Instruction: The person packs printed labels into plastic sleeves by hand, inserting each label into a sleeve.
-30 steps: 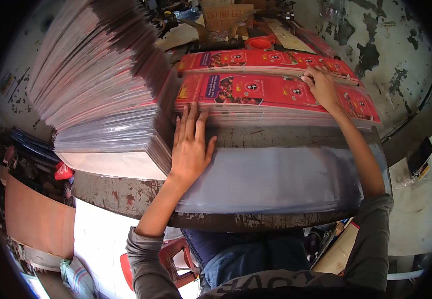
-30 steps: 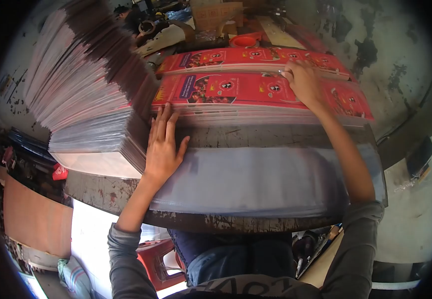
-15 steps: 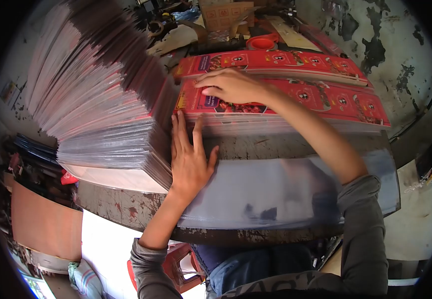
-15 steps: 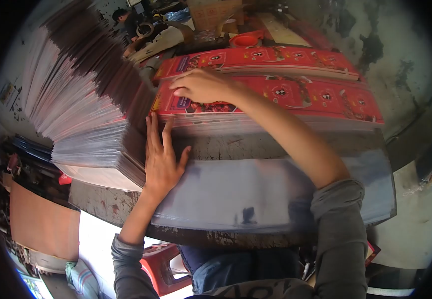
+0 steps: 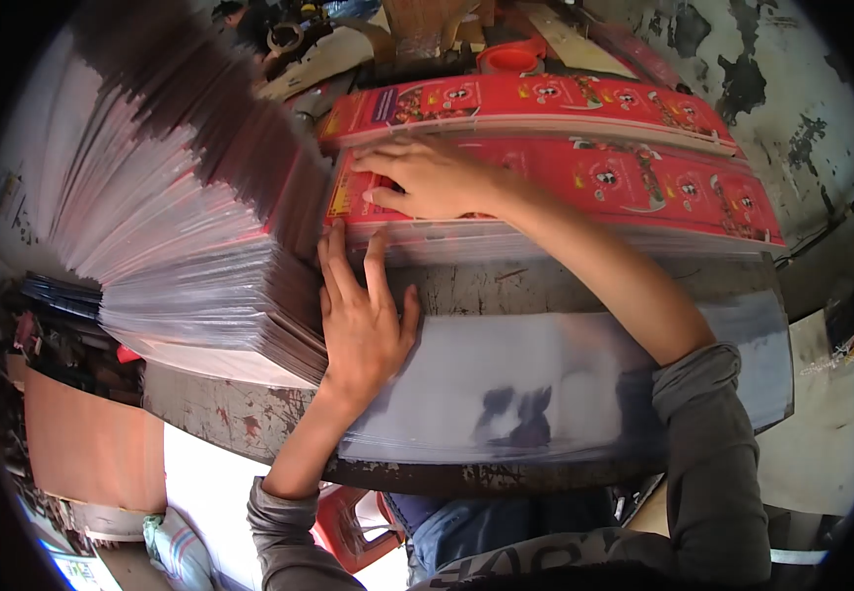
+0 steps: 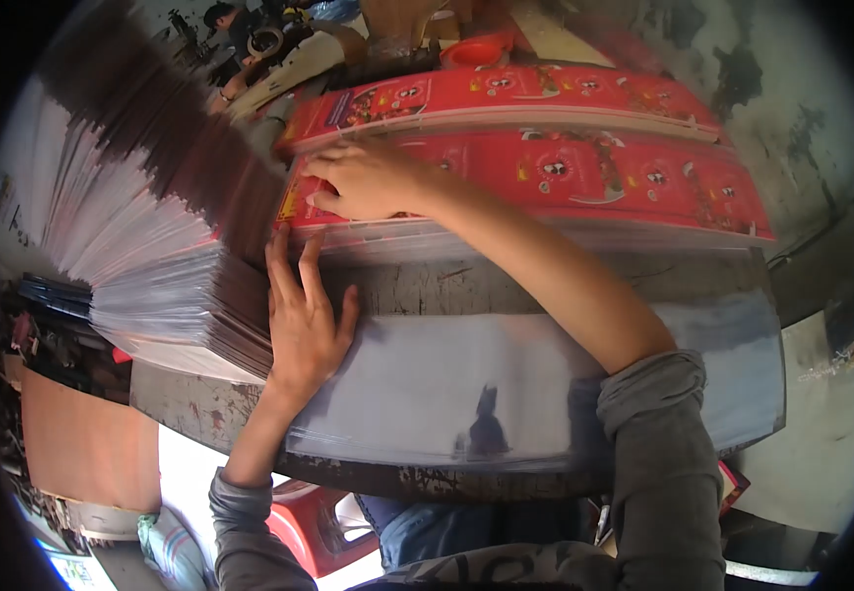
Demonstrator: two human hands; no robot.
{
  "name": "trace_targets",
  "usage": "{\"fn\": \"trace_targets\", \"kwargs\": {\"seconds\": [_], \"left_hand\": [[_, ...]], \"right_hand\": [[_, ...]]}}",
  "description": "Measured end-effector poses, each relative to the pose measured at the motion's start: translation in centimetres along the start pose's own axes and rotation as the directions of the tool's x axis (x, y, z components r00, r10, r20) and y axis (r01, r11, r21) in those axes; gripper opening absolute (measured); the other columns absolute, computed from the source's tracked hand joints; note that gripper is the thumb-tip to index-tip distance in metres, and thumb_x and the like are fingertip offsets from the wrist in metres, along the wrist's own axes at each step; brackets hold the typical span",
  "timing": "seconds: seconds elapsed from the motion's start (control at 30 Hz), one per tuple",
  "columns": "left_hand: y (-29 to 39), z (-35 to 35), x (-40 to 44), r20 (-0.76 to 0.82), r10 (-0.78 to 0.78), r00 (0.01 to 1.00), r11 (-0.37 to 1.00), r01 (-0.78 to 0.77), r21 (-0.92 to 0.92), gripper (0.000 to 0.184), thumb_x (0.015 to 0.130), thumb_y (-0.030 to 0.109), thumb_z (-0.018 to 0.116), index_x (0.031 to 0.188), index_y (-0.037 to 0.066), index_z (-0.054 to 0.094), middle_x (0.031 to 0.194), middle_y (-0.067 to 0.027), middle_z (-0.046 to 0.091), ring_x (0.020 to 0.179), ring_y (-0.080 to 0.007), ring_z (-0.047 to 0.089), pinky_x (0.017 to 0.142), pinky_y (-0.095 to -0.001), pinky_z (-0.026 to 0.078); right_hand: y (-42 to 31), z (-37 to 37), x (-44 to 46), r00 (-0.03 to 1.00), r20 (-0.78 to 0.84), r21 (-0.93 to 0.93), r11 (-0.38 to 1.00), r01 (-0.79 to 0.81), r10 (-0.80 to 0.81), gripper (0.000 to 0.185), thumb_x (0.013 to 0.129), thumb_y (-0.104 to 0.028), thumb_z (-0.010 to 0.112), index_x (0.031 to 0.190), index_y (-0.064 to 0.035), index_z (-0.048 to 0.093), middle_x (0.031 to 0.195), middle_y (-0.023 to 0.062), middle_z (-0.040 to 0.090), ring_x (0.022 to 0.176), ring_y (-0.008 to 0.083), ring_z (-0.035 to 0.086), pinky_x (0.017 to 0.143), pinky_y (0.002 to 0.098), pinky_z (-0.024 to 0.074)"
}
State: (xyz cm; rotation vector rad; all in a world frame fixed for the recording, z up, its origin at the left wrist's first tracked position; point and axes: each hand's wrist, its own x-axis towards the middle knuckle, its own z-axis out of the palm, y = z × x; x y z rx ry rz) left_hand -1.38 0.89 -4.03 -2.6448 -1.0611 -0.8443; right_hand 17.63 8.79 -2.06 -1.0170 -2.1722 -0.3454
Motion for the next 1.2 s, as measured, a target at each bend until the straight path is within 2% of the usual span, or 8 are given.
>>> {"fn": "trace_targets", "kwargs": {"seconds": [0.13, 0.3, 0.33, 0.47, 0.53, 0.9, 0.97, 1.2], "left_hand": [[0.1, 0.0, 0.0, -0.014, -0.006, 1.000, 0.999, 0.007, 0.045, 0.067, 0.078, 0.020, 0.062, 0.135, 0.005, 0.030, 0.136, -0.0309, 0.024, 0.126, -0.0484, 0.028, 0.090, -0.0540, 0.042], [0.2, -0.4, -0.1, -0.022, -0.012, 1.000, 1.000, 0.012, 0.006, 0.066, 0.079, 0.019, 0.063, 0.135, 0.003, 0.031, 0.135, -0.0313, 0.026, 0.124, -0.0490, 0.031, 0.096, -0.0534, 0.037], [0.2, -0.3, 0.0, -0.030, -0.001, 1.000, 1.000, 0.001, -0.002, 0.066, 0.079, 0.019, 0.063, 0.134, 0.003, 0.031, 0.135, -0.0312, 0.026, 0.124, -0.0490, 0.031, 0.096, -0.0534, 0.037], [0.2, -0.4, 0.0, -0.009, -0.019, 1.000, 1.000, 0.019, 0.016, 0.067, 0.079, 0.020, 0.064, 0.135, 0.003, 0.031, 0.136, -0.0313, 0.025, 0.124, -0.0494, 0.030, 0.096, -0.0535, 0.037], [0.1, -0.5, 0.0, -0.003, -0.020, 1.000, 1.000, 0.020, 0.015, 0.067, 0.079, 0.021, 0.064, 0.135, 0.003, 0.031, 0.137, -0.0313, 0.024, 0.125, -0.0494, 0.030, 0.096, -0.0534, 0.037], [0.0, -0.4, -0.2, -0.039, -0.006, 0.999, 0.998, 0.004, -0.060, 0.065, 0.079, 0.018, 0.064, 0.134, 0.004, 0.032, 0.137, -0.0307, 0.025, 0.126, -0.0497, 0.029, 0.100, -0.0515, 0.035], [0.0, -0.2, -0.2, -0.052, -0.005, 0.999, 0.997, 0.001, -0.072, 0.064, 0.079, 0.018, 0.063, 0.134, 0.004, 0.032, 0.137, -0.0307, 0.025, 0.126, -0.0498, 0.029, 0.101, -0.0514, 0.034], [-0.5, 0.2, -0.4, -0.066, 0.020, 0.998, 0.999, -0.022, -0.030, 0.064, 0.079, 0.023, 0.063, 0.133, 0.003, 0.034, 0.139, -0.0290, 0.024, 0.130, -0.0458, 0.026, 0.095, -0.0511, 0.042]], "right_hand": [[1.0, -0.9, 0.1, 0.988, 0.138, 0.230, 0.968, -0.099, 0.068, 0.041, 0.086, -0.035, 0.057, 0.111, -0.0021, 0.059, 0.115, 0.0165, 0.059, 0.110, 0.0307, 0.054, 0.096, 0.0413, 0.0413], [8.1, -7.1, -0.3, 0.970, 0.130, 0.015, 0.978, -0.210, 0.206, 0.048, 0.085, -0.043, 0.060, 0.115, -0.0062, 0.058, 0.115, 0.0153, 0.059, 0.108, 0.0298, 0.056, 0.089, 0.0378, 0.0448], [8.4, -9.4, -0.8, 0.890, 0.183, -0.075, 0.909, -0.410, 0.417, 0.054, 0.085, -0.048, 0.058, 0.118, -0.0054, 0.056, 0.115, 0.0146, 0.059, 0.109, 0.0295, 0.055, 0.091, 0.0370, 0.0441], [10.9, -12.8, -4.4, 0.697, 0.201, -0.398, 0.707, -0.584, 0.688, 0.080, 0.081, -0.068, 0.046, 0.132, -0.0063, 0.045, 0.132, 0.0189, 0.046, 0.125, 0.0311, 0.041, 0.102, 0.0414, 0.0345], [11.7, -12.5, -5.3, 0.519, 0.194, -0.533, 0.534, -0.657, 0.832, 0.074, 0.080, -0.071, 0.040, 0.134, -0.0205, 0.044, 0.129, 0.0139, 0.049, 0.121, 0.0298, 0.046, 0.099, 0.0458, 0.0369], [11.5, -12.0, -6.3, 0.691, -0.017, -0.541, 0.574, -0.614, 0.723, 0.074, 0.079, -0.067, 0.050, 0.116, -0.0029, 0.052, 0.119, 0.0190, 0.053, 0.110, 0.0351, 0.052, 0.094, 0.0461, 0.0408], [12.5, -11.4, -6.8, 0.846, -0.212, -0.643, 0.582, -0.498, 0.489, 0.073, 0.079, -0.067, 0.050, 0.109, -0.0001, 0.054, 0.110, 0.0164, 0.056, 0.100, 0.0311, 0.057, 0.090, 0.0484, 0.0396], [9.3, -16.7, -5.0, 0.860, -0.085, -0.592, 0.668, -0.450, 0.504, 0.064, 0.073, -0.060, 0.064, 0.095, -0.0016, 0.052, 0.090, 0.0107, 0.061, 0.090, 0.0257, 0.059, 0.083, 0.0481, 0.0400]]}}
